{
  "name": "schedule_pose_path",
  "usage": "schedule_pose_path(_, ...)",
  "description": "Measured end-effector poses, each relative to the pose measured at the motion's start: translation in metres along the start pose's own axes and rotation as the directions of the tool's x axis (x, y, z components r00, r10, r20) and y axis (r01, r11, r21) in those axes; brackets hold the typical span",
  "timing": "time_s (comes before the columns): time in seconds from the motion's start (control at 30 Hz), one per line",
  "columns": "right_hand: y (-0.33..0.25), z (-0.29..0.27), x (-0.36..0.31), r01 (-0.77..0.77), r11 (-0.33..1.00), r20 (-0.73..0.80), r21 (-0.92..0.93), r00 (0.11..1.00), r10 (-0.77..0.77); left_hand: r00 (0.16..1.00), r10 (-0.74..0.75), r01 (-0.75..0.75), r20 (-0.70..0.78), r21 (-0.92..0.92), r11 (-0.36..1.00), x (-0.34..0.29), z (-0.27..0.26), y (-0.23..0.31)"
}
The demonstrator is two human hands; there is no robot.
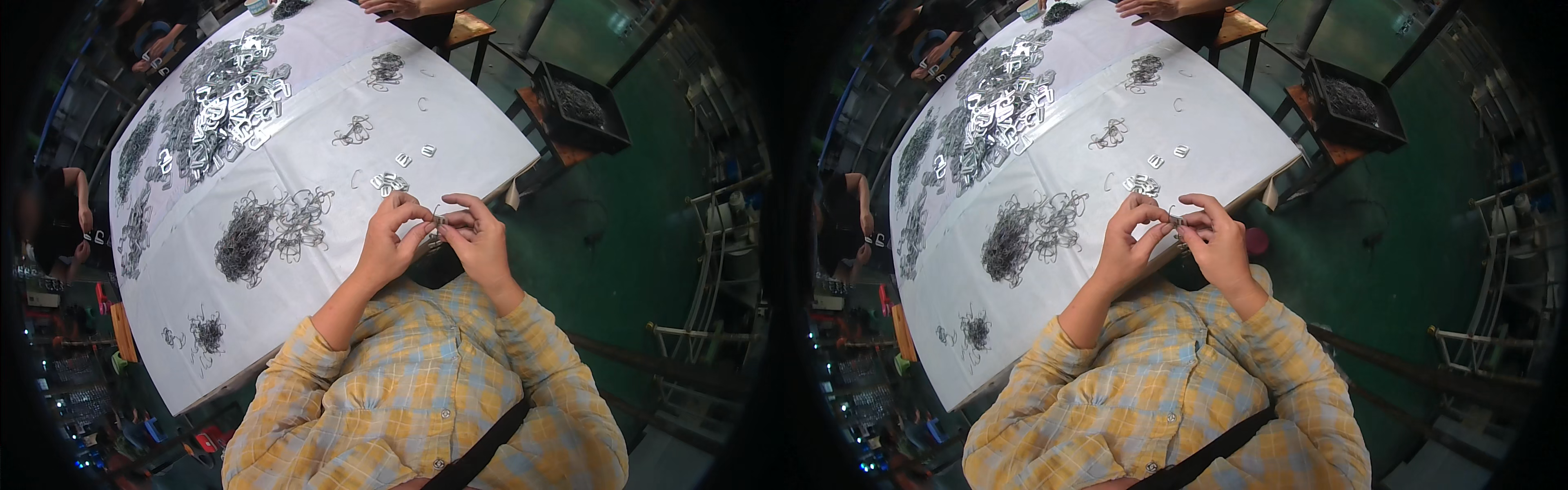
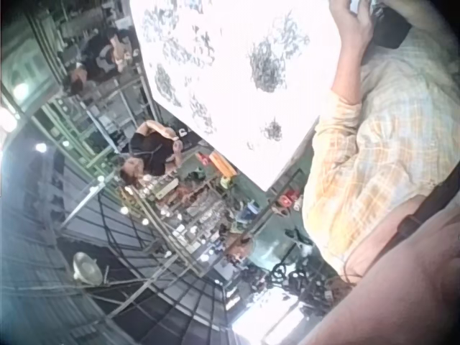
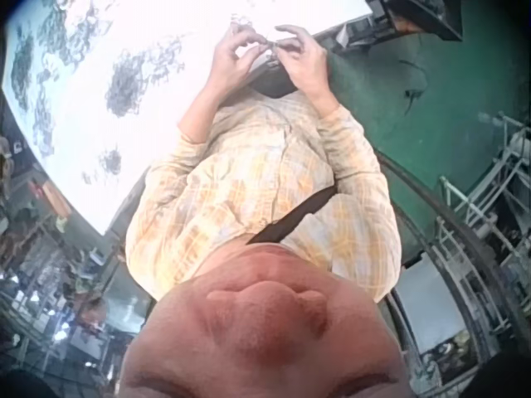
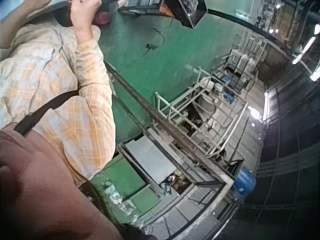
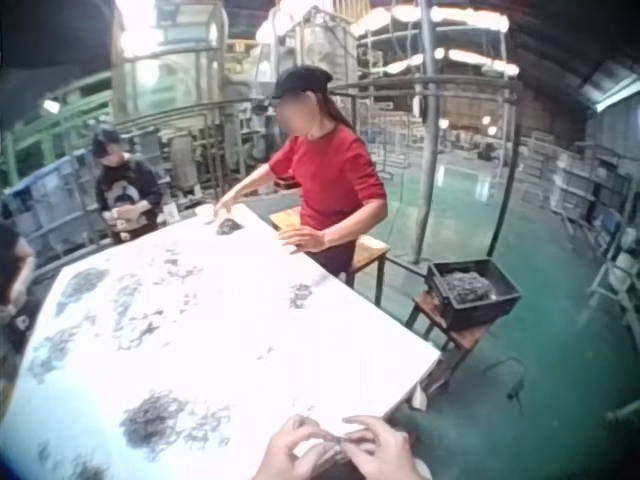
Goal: The person sorts metal buckles and wire rings from a pile on a table, picking them up by hand and placing the buckles into a container.
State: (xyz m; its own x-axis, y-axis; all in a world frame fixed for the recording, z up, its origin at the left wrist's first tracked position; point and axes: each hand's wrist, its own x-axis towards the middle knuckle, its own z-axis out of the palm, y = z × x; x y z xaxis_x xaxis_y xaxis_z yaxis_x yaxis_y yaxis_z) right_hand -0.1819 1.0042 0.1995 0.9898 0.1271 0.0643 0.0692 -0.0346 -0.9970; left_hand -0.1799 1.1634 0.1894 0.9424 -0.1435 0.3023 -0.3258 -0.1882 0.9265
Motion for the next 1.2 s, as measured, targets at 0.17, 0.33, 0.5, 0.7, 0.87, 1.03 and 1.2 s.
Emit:
schedule_pose_path(0.17, -0.005, 0.001, -0.001, 0.031, 0.996, 0.034, -0.085, 0.999, -0.028, 0.999, 0.025, -0.025, -0.025, -0.023, 0.999, 0.000, 0.006, -0.007)
schedule_pose_path(0.33, -0.001, -0.002, 0.000, 0.060, 0.992, 0.046, -0.113, 0.997, -0.055, 0.995, 0.067, -0.071, -0.067, -0.052, 0.996, -0.001, 0.011, -0.011)
schedule_pose_path(0.5, 0.023, -0.013, 0.015, 0.097, 0.981, -0.089, 0.168, 0.993, -0.083, 0.995, 0.004, -0.020, -0.095, -0.166, 0.986, -0.012, 0.012, -0.007)
schedule_pose_path(0.7, 0.077, -0.029, 0.074, 0.122, 0.797, -0.117, -0.591, 0.965, -0.235, 0.996, 0.047, -0.052, -0.073, -0.075, 0.996, -0.023, 0.013, -0.001)
schedule_pose_path(0.87, 0.090, -0.005, 0.108, 0.109, 0.634, -0.075, -0.765, 0.964, -0.256, 0.997, 0.062, -0.063, -0.043, -0.022, 0.998, -0.026, 0.017, 0.003)
schedule_pose_path(1.03, 0.090, 0.020, 0.128, 0.040, 0.595, -0.116, -0.803, 0.968, -0.222, 0.998, 0.041, -0.043, -0.042, -0.035, 0.998, -0.034, 0.016, 0.001)
schedule_pose_path(1.2, 0.087, 0.011, 0.129, 0.145, 0.719, -0.062, -0.680, 0.966, -0.253, 1.000, -0.014, 0.012, -0.024, -0.061, 0.998, -0.033, 0.022, -0.002)
